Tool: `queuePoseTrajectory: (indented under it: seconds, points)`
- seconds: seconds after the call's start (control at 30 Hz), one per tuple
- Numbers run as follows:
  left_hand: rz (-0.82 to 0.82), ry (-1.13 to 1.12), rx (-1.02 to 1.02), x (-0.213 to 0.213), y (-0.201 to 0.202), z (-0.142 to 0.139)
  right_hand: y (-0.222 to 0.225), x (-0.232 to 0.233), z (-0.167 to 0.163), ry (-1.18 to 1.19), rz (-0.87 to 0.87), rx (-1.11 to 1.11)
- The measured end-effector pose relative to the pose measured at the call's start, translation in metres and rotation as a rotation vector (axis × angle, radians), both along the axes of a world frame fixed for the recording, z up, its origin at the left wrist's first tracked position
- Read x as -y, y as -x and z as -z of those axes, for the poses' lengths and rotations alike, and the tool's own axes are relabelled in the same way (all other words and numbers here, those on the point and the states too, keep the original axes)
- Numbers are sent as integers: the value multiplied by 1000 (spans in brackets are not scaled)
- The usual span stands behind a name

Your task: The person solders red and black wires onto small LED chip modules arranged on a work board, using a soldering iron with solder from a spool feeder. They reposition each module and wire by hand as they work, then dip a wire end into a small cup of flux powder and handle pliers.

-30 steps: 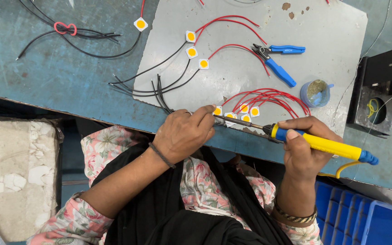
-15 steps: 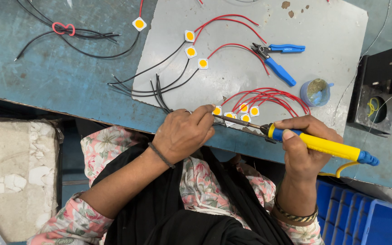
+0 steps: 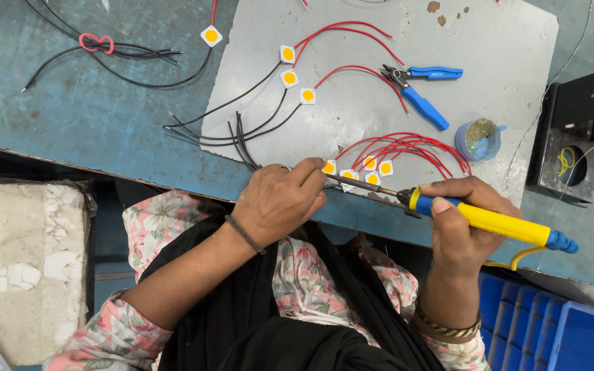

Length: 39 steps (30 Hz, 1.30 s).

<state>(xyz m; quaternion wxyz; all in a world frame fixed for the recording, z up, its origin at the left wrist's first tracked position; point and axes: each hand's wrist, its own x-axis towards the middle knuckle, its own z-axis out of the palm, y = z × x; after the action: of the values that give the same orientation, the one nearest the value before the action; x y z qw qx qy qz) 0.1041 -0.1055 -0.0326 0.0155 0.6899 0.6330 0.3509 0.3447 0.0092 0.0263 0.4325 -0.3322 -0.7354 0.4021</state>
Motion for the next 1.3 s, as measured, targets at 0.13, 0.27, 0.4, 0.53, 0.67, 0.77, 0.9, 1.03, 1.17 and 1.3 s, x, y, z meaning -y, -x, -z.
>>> queuePoseTrajectory:
  seconds: [0.13,0.27,0.4,0.53,0.67,0.77,0.9,1.03,1.17,1.3]
  points:
    - [0,11,11,0,0,-2,5,2,-5,6,7,28]
    - [9,14,26,0,0,-3,8,3,-11,-58,-53,60]
    - [14,28,25,-1,1,-3,10,4,-18,-102,-127,84]
    - [11,28,25,-2,0,-4,12,5,-21,-135,-138,113]
    - [13,25,27,-2,0,-4,10,5,-20,-145,-129,116]
    - [15,22,27,-2,0,-3,5,4,-18,-114,-98,63]
    - [9,10,14,-2,0,-3,-1,1,-13,-71,-46,-36]
    - [-3,4,6,-2,-1,-3,-6,0,-10,-28,-6,-49]
    - [-3,-10,4,-1,-1,-3,-4,4,-3,-10,30,-99]
    - [-15,-4,16,1,0,-4,8,10,8,-17,-26,-166]
